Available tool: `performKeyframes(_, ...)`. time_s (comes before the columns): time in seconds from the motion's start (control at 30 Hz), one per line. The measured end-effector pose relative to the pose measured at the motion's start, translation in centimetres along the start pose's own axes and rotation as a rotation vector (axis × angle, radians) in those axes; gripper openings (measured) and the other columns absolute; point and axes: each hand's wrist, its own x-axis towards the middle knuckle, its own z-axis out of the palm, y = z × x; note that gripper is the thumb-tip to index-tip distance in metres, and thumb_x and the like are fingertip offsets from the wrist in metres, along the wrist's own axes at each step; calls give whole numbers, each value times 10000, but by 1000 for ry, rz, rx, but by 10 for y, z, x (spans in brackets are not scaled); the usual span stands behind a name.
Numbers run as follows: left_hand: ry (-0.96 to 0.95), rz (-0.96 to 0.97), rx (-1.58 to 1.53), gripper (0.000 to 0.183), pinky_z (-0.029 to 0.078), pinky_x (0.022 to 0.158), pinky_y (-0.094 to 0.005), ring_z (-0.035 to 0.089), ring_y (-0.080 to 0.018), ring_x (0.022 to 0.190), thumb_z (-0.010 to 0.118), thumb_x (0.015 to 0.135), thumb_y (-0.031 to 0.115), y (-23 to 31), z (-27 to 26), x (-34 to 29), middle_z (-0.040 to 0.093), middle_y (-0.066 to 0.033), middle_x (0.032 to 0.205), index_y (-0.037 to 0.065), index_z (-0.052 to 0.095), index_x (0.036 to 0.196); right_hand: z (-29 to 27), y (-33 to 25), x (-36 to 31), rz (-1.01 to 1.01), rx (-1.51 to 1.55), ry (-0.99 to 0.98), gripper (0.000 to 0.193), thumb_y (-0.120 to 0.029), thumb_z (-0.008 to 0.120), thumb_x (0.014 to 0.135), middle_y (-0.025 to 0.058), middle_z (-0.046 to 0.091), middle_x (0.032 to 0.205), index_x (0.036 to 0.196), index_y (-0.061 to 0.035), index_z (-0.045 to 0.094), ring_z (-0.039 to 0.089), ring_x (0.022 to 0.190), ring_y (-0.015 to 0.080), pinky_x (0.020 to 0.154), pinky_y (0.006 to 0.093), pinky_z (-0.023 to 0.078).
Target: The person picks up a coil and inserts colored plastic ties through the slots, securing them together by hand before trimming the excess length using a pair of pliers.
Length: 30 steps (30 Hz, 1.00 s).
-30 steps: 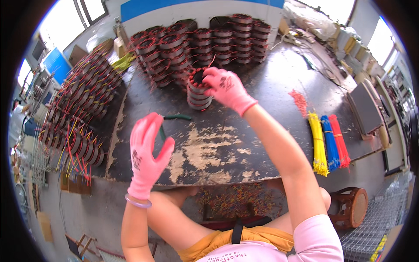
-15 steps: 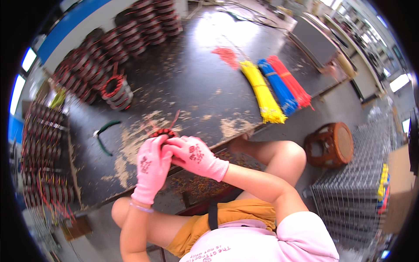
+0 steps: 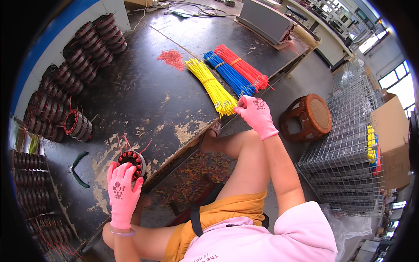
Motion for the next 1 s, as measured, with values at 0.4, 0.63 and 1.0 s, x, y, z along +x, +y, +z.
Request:
performKeyframes(0.4, -37, -44, 14, 375, 423, 1112, -480, 586, -357, 1158, 791, 817, 201, -6, -4, -21, 625, -109, 1199, 41, 650, 1125, -74, -24, -85, 89, 530, 207, 147, -147, 696, 967, -20, 643, 760, 1010, -14, 737, 547, 655, 44, 580, 210, 434)
performKeyframes(0.63, 520, 195, 252, 398, 455, 1104, -529, 612, -283, 1229, 809, 812, 225, 37, -68, 0, 631, -44, 1295, 152, 698, 1187, 3, -182, -111, -764, 646, -231, 149, -98, 718, 929, 105, 690, 804, 1046, -6, 726, 667, 693, 190, 647, 314, 533)
performKeyframes(1.0, 177, 53, 88, 295, 529, 639, -353, 656, -192, 802, 780, 811, 176, 19, -55, -3, 568, -4, 913, 156, 661, 1081, 32, -207, -106, -973, 400, -150, 146, -158, 735, 902, 119, 716, 883, 1016, -82, 686, 706, 825, 330, 710, 403, 560)
